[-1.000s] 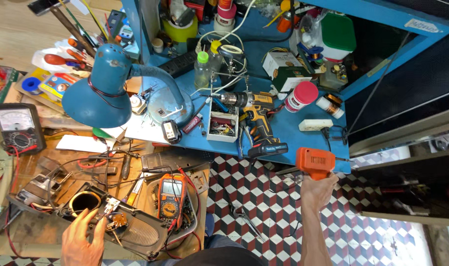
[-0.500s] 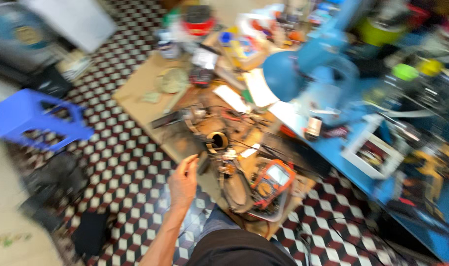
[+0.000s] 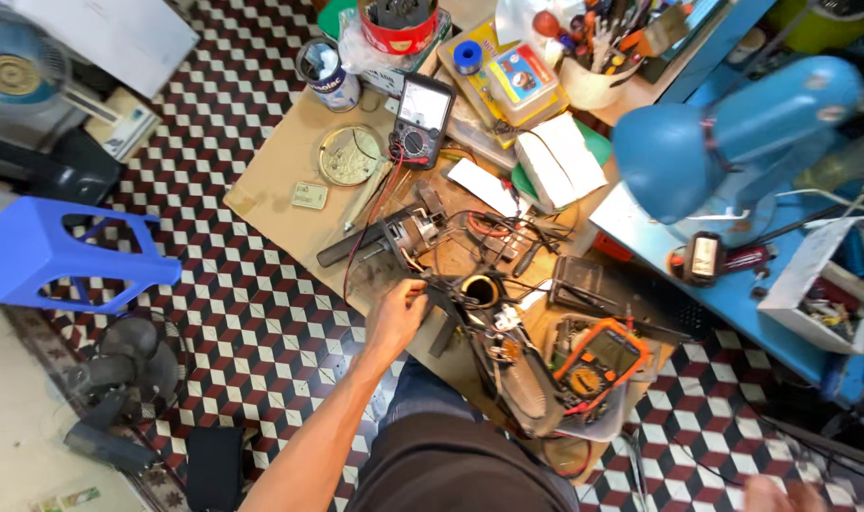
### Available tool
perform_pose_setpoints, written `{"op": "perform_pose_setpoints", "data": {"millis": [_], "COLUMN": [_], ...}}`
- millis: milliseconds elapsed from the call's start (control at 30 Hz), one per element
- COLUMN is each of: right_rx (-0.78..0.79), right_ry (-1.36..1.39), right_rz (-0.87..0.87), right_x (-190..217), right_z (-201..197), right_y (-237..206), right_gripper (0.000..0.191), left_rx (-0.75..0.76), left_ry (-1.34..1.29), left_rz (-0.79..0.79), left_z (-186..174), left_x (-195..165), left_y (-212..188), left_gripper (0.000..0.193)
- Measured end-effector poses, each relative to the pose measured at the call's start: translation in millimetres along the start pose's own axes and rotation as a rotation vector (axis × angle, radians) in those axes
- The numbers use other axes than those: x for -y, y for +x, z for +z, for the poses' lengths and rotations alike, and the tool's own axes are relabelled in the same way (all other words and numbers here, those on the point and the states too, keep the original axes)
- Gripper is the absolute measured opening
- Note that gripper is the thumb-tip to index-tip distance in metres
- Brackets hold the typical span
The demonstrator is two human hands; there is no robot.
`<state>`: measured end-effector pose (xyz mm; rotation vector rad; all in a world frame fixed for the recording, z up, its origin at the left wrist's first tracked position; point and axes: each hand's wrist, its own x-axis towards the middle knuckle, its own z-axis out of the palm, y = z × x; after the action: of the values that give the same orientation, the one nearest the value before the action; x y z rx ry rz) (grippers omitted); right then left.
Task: The person works on a disassembled handheld vacuum cleaner, using a multimeter to test electrical components and a heat gun to apply heat to the motor area. They repeatedly plug in and unplug the device to test functionality while manipulating internal wiring.
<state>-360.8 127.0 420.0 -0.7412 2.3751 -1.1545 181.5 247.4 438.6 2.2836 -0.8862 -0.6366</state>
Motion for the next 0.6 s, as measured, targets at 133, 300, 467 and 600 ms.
{"op": "perform_pose_setpoints", "data": {"millis": [133, 300, 467, 600], "right_rx": [0.262, 0.528, 0.586, 0.589], "right_ry": [0.046, 0.049, -0.129, -0.132], "right_rz": [-0.013, -0.241, -0.491, -0.405], "right_x": [25.4, 81.8, 138.9, 147.7], "right_z": [30.5, 38.0, 54.2, 55.9], "right_y": [-143.5, -338.8, -411.3, -425.2], "right_gripper": [0.032, 0.027, 0.024, 0.020], "left_rx": [0.162, 0.110, 0.157, 0.309], "left_ry": [-0.009, 0.149, 0.123, 0.027], "left_rz": [-0.276, 0.546, 0.878, 0.840], "left_z": [-12.2, -61.5, -91.9, -78.0], "left_x": [31.4, 45.8, 24.9, 16.5], "left_y": [56.5, 72.2, 96.2, 114.2], "left_gripper": [0.025, 0.012, 0.009, 0.013]}}
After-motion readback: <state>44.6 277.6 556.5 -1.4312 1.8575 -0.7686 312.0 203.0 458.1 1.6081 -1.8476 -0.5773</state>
